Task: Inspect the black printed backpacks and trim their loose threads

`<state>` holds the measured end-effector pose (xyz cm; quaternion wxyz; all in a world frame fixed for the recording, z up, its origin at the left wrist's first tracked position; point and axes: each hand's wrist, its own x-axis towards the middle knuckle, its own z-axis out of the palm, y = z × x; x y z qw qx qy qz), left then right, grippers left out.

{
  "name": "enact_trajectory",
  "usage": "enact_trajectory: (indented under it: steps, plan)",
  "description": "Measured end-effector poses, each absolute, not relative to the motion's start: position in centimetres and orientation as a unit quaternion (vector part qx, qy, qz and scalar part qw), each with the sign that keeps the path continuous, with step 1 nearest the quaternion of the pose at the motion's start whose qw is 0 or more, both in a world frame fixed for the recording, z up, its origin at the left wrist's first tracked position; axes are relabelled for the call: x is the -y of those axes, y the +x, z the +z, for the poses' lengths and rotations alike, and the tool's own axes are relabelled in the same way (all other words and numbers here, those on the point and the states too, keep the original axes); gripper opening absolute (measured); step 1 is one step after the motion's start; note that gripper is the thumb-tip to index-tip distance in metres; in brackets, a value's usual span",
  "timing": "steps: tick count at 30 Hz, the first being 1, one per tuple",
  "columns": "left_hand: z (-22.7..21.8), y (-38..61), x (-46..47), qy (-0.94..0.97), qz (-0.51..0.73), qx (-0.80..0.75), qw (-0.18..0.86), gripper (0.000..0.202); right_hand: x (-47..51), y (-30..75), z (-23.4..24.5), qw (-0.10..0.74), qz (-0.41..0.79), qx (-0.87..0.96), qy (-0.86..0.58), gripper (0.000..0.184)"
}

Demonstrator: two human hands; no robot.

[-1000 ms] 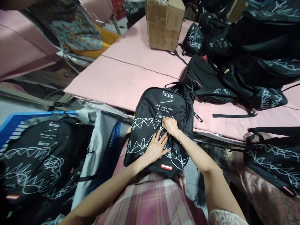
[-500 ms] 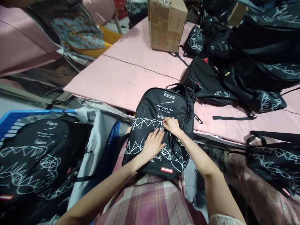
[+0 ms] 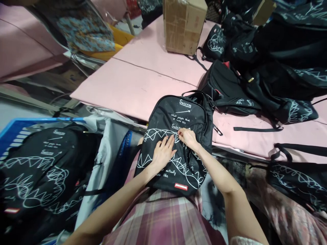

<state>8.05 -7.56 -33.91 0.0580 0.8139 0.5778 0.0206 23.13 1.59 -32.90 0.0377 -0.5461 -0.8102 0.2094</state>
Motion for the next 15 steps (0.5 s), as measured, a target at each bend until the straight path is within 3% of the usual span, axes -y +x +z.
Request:
enact_trajectory:
  steps: [6, 15]
  plan:
    - [-33.8, 8.0, 7.4, 0.817, 0.028, -0.574, 0.057, 0.054, -0.8, 24.6, -34.0, 0.122, 0.202, 0.859, -0.455, 0.025]
    - [-33.8, 7.8, 7.3, 0.818, 0.03, -0.572, 0.051, 0.053, -0.3, 24.6, -34.0, 0.048, 0.14, 0.895, -0.421, 0.034]
